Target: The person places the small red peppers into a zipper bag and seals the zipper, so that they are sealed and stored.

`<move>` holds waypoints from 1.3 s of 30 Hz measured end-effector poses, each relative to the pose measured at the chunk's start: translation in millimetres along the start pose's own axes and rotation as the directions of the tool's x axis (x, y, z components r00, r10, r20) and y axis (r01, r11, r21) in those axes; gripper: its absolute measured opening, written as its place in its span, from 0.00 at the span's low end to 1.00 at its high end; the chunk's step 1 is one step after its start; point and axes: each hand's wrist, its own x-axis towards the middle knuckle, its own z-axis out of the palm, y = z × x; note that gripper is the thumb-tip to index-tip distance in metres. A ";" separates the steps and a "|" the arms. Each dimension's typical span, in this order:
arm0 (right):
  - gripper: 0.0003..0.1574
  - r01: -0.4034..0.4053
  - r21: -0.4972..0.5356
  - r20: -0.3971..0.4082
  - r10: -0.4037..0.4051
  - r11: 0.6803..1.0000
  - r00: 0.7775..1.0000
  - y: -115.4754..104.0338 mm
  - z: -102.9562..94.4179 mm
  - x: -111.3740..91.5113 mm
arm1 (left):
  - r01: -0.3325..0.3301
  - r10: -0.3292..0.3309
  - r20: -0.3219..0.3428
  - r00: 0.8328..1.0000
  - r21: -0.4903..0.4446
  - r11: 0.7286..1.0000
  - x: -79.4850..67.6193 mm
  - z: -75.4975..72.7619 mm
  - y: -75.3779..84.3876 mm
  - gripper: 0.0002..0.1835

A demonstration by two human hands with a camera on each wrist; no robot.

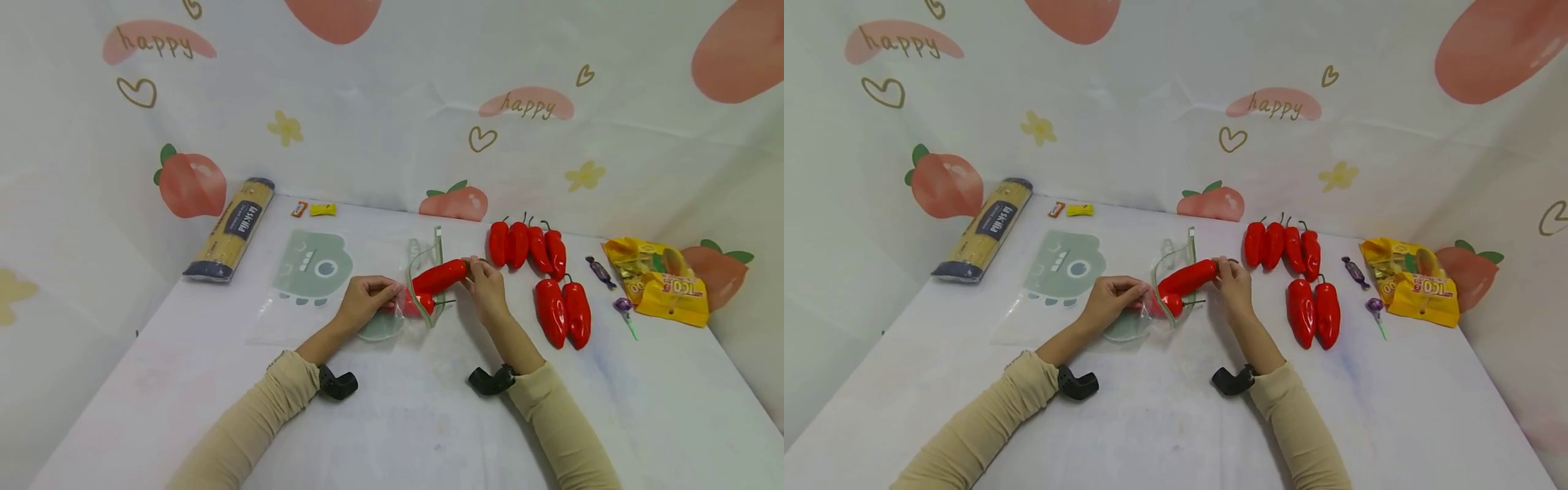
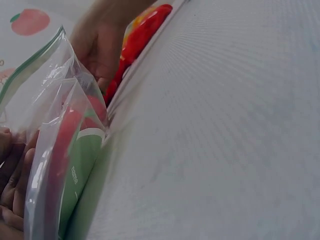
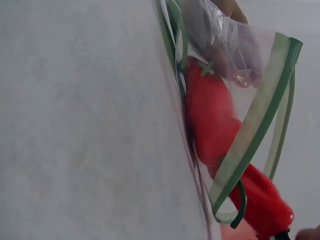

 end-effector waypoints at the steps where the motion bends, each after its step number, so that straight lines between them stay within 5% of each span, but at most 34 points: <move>1: 0.26 -0.007 -0.001 0.020 0.007 1.000 1.000 1.3 -0.1 0.0 | 0.000 0.000 -0.006 1.000 0.003 1.000 0.3 -0.3 0.3 0.12; 5: 0.26 -0.048 -0.011 0.070 0.049 0.999 0.996 5.7 0.5 1.2 | 0.008 -0.008 -0.023 1.000 0.014 1.000 1.1 -1.5 1.1 0.12; 8: 0.28 -0.057 -0.152 0.075 0.069 0.987 0.995 9.4 3.2 1.4 | 0.016 -0.015 -0.030 0.999 0.017 1.000 1.0 -1.8 1.3 0.13; 13: 0.25 0.047 -0.459 0.113 0.006 0.887 0.994 13.7 12.0 -1.6 | -0.004 0.005 -0.039 0.999 0.014 1.000 0.4 -0.5 2.4 0.13; 17: 0.21 0.085 -0.532 0.123 -0.022 0.842 0.992 13.7 14.8 -5.5 | -0.010 0.011 -0.034 0.999 0.005 1.000 0.4 0.4 2.3 0.13; 23: 0.20 0.112 -0.524 0.143 -0.043 0.844 0.989 10.6 2.4 -9.6 | -0.003 0.004 -0.041 0.999 0.020 1.000 0.5 0.2 1.5 0.12; 30: 0.28 0.225 -0.405 0.221 -0.144 0.886 0.965 1.7 -43.6 -14.4 | 0.000 0.001 -0.032 0.999 0.016 1.000 0.0 0.2 0.3 0.13; 34: 0.33 0.235 -0.408 0.133 -0.197 0.882 0.971 -8.6 -76.8 -20.2 | -0.020 0.021 -0.034 0.999 0.013 1.000 -0.7 -0.2 -1.2 0.12; 39: 0.34 0.129 -0.425 -0.074 -0.177 0.896 0.981 -22.1 -109.2 -23.4 | -0.033 0.034 -0.029 0.999 0.010 0.999 -1.3 -0.7 -1.3 0.12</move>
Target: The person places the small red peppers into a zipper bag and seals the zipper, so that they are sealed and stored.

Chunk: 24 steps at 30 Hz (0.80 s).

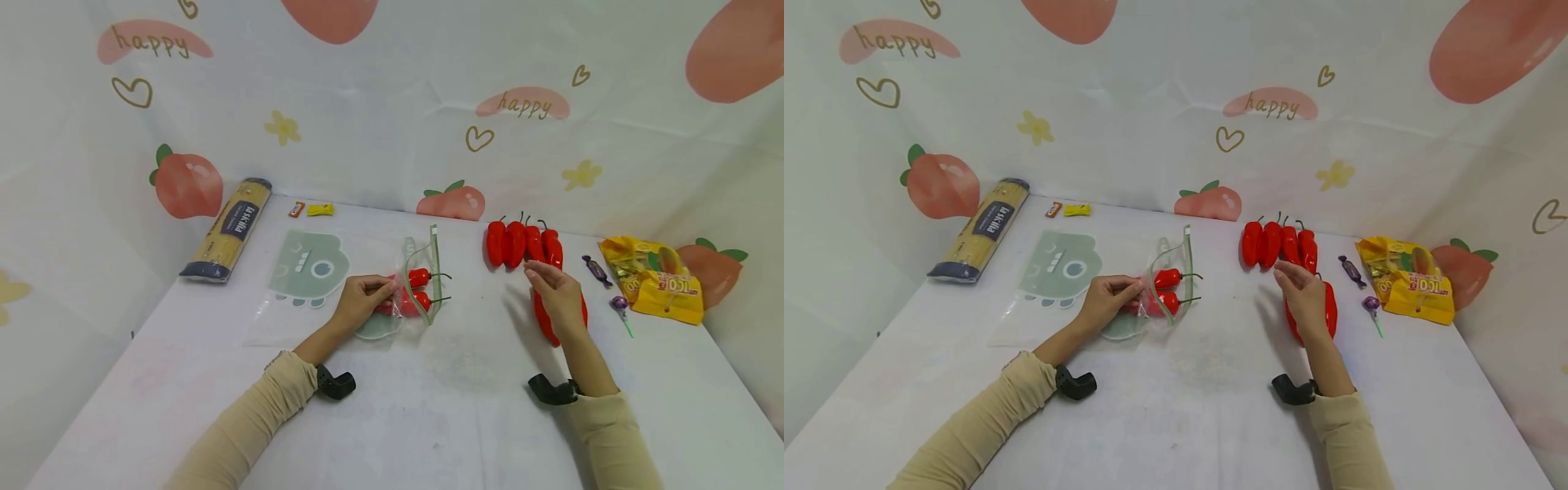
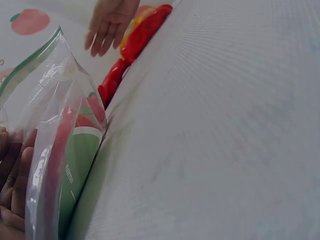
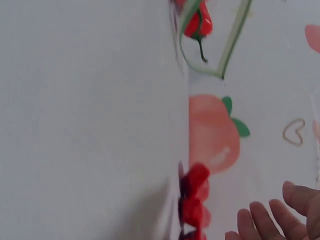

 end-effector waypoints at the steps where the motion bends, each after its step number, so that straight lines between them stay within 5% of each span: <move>1: 0.34 -0.028 -0.004 -0.033 0.028 1.000 0.999 0.3 -4.4 1.4 | 0.002 -0.002 0.000 1.000 0.002 1.000 0.1 -0.2 0.1 0.12; 6: 0.37 -0.126 -0.066 -0.092 0.120 0.990 0.989 6.2 -14.5 7.5 | 0.009 -0.009 -0.002 1.000 0.006 1.000 0.0 0.2 0.4 0.13; 14: 0.30 -0.051 -0.256 -0.064 0.035 0.965 0.997 9.2 -14.2 8.9 | 0.011 -0.011 0.014 1.000 -0.017 1.000 0.0 0.7 0.7 0.13; 24: 0.31 -0.176 -0.193 -0.094 0.160 0.965 0.983 13.5 -21.3 13.8 | 0.022 -0.022 0.011 1.000 -0.012 1.000 -0.1 0.2 0.9 0.13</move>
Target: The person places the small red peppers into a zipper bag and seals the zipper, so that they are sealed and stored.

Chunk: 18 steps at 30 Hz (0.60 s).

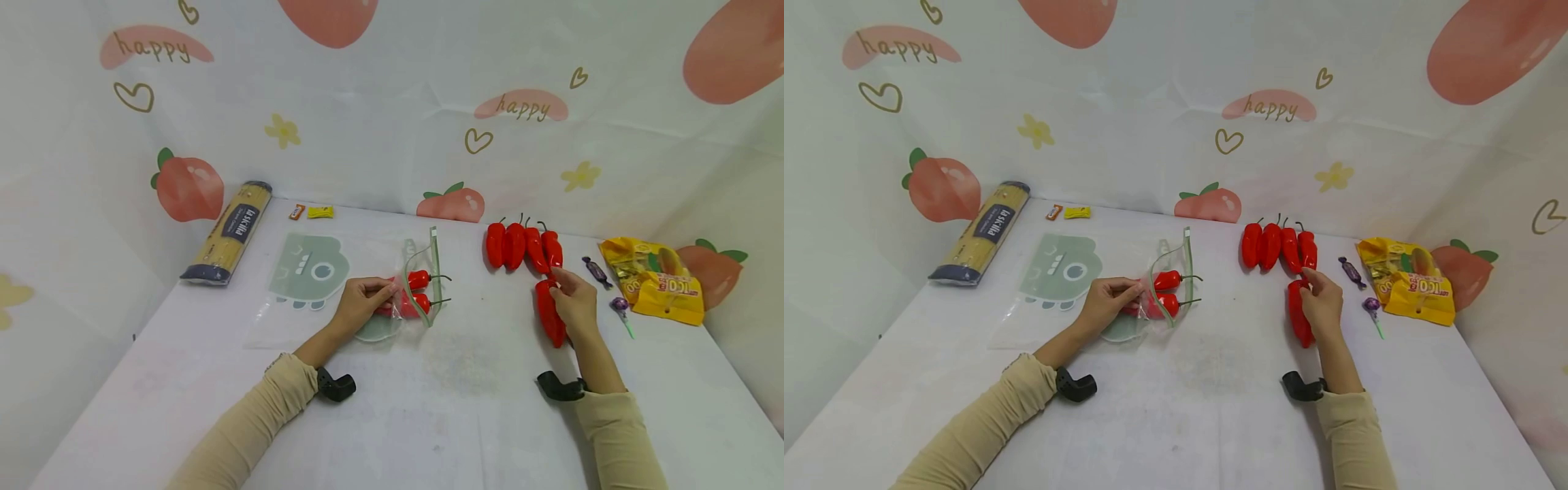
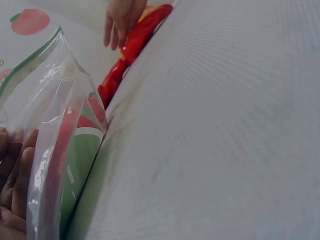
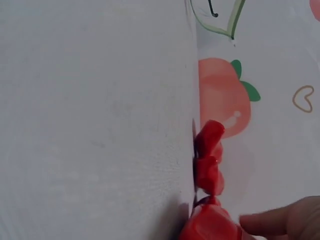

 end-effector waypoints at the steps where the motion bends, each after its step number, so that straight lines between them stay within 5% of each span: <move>1: 0.32 -0.010 -0.010 0.020 0.010 1.000 1.000 0.9 -0.3 0.4 | -0.004 0.004 -0.002 1.000 0.006 1.000 0.0 0.1 -0.3 0.13; 10: 0.39 0.005 -0.175 0.151 0.021 0.985 0.988 2.2 1.9 1.2 | -0.044 0.044 0.004 0.999 0.014 0.999 -1.6 0.4 0.6 0.13; 18: 0.37 -0.006 -0.141 0.115 0.022 0.990 0.993 -5.7 7.5 -5.2 | -0.039 0.039 0.001 0.999 0.018 0.999 -0.8 0.0 0.4 0.13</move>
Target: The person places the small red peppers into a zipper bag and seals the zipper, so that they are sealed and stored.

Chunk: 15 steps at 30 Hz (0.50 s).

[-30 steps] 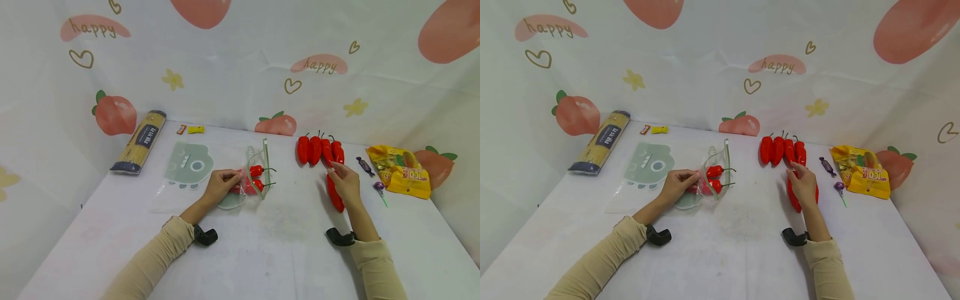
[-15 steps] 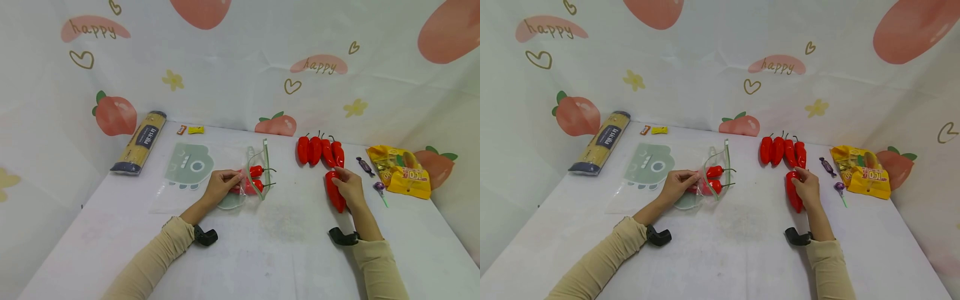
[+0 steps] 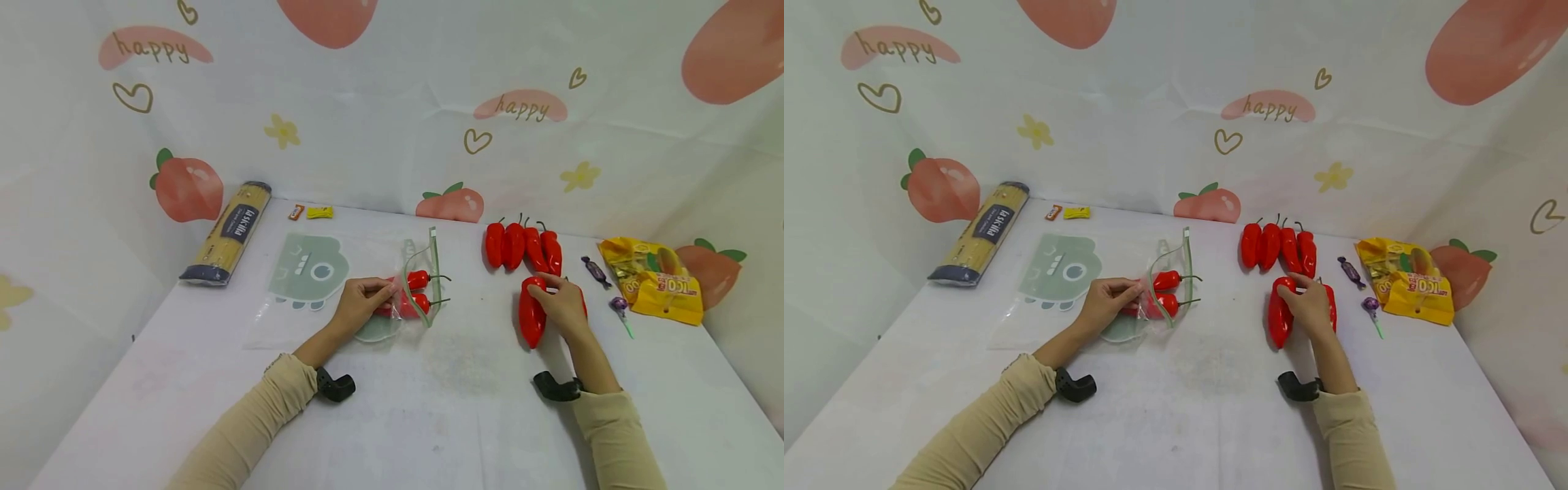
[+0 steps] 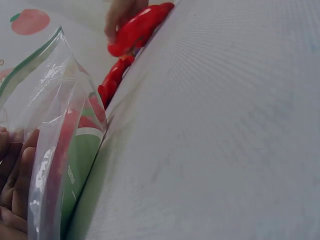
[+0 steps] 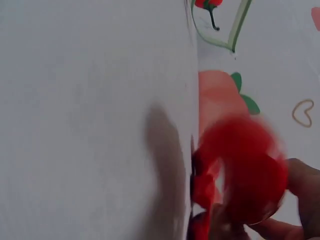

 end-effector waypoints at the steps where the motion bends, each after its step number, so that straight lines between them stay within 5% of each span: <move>1: 0.37 0.016 0.032 -0.007 -0.015 0.999 1.000 -2.6 1.2 -1.0 | 0.005 -0.005 -0.004 1.000 0.004 1.000 0.1 -0.1 0.1 0.13; 5: 0.36 0.069 0.291 -0.037 -0.061 0.954 0.997 -17.0 11.3 -2.7 | 0.026 -0.026 -0.015 1.000 0.019 0.999 -0.1 -0.6 0.9 0.13; 9: 0.31 0.085 0.569 -0.080 -0.048 0.818 0.996 -37.6 32.9 -1.7 | 0.034 -0.033 -0.021 0.999 0.027 0.999 -0.5 -1.0 2.5 0.13; 12: 0.25 0.117 0.657 -0.136 -0.035 0.745 0.990 -53.6 53.5 2.4 | 0.028 -0.027 -0.024 0.999 0.032 0.999 -0.2 -0.7 2.6 0.13; 15: 0.21 0.152 0.674 -0.199 -0.020 0.723 0.980 -65.4 72.6 8.6 | 0.024 -0.024 -0.015 1.000 0.025 0.999 0.4 0.6 1.4 0.13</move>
